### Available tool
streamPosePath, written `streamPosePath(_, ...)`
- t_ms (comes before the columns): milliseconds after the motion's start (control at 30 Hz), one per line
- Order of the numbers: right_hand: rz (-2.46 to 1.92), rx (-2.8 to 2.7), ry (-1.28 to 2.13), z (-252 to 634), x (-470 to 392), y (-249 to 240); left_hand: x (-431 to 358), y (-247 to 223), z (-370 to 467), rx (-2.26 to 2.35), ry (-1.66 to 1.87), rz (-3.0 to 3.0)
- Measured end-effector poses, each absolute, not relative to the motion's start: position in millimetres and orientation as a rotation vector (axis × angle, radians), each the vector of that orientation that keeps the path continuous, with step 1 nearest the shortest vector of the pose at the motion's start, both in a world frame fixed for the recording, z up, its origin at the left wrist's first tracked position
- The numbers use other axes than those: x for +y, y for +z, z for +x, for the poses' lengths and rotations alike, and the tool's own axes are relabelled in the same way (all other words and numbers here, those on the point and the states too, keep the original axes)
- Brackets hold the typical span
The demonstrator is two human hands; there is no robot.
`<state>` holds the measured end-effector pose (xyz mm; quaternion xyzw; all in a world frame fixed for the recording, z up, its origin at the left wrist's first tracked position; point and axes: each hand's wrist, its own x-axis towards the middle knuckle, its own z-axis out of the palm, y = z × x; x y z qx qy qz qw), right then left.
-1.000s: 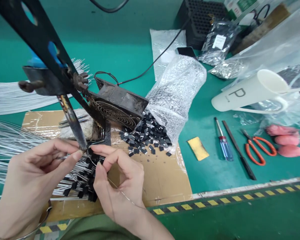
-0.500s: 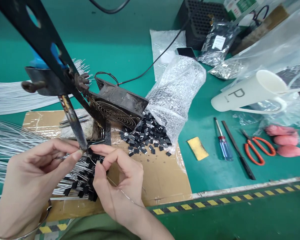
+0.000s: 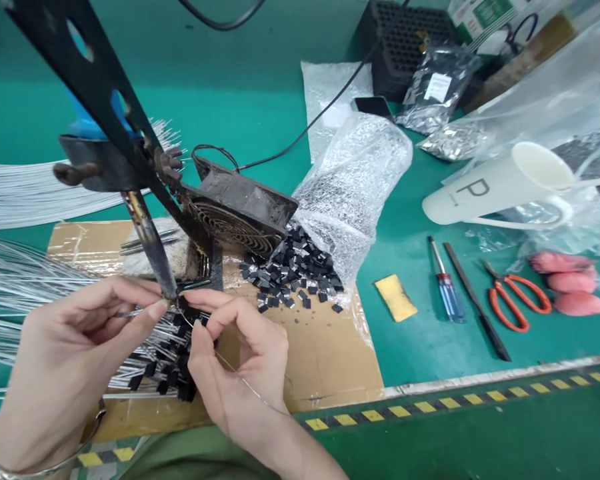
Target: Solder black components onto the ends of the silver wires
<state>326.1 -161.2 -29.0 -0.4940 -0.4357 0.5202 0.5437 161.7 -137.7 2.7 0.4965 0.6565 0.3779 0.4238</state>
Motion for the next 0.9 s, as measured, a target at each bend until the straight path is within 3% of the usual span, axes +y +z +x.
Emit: streamPosePath(900,-1.115,-0.985,1.219,322.1,-162.9,-33.2,-139.4,0.6,161.0,1.609,0.991,1.285)
